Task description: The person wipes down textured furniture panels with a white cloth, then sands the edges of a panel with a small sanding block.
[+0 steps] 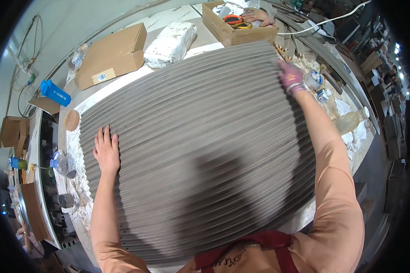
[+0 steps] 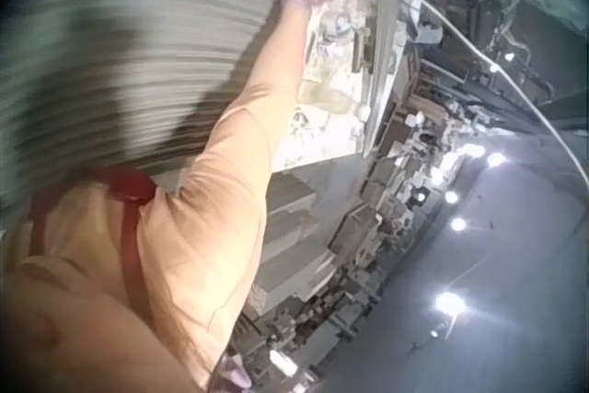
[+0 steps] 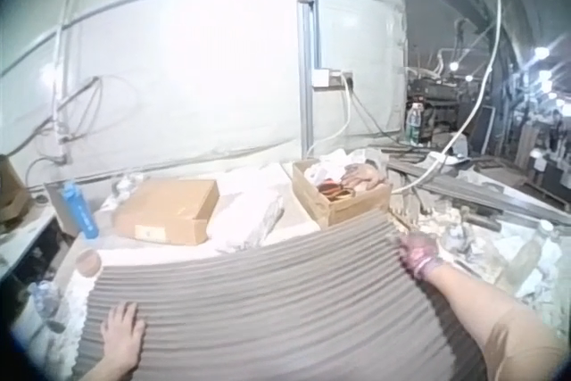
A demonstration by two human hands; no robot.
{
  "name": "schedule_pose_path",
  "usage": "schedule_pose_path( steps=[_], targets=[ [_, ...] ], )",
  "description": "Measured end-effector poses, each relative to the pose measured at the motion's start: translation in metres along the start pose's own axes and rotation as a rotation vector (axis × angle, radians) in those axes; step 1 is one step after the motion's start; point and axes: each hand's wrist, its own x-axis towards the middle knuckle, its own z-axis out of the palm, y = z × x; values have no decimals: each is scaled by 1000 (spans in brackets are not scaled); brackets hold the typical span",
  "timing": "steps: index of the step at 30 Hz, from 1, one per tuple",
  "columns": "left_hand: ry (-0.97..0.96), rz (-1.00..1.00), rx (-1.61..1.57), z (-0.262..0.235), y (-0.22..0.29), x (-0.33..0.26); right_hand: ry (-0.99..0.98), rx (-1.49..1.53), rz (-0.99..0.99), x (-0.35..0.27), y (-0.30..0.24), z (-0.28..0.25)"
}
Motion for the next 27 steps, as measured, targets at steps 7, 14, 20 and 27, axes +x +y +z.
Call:
schedule_pose_path(
  steps=[7, 14, 20, 27],
  targets=[
    [-1, -47, 43, 0, -19, -1, 281, -202, -890, -26, -33, 54],
    [-4, 3, 9, 3, -10, 3, 110, -430, -47, 40, 82, -47],
    [-11, 3, 11, 0, -9, 5, -56, 65, -690, -62, -125, 58],
    [10, 40, 23, 4, -15, 2, 94, -200, -729, -36, -3, 41]
  ],
)
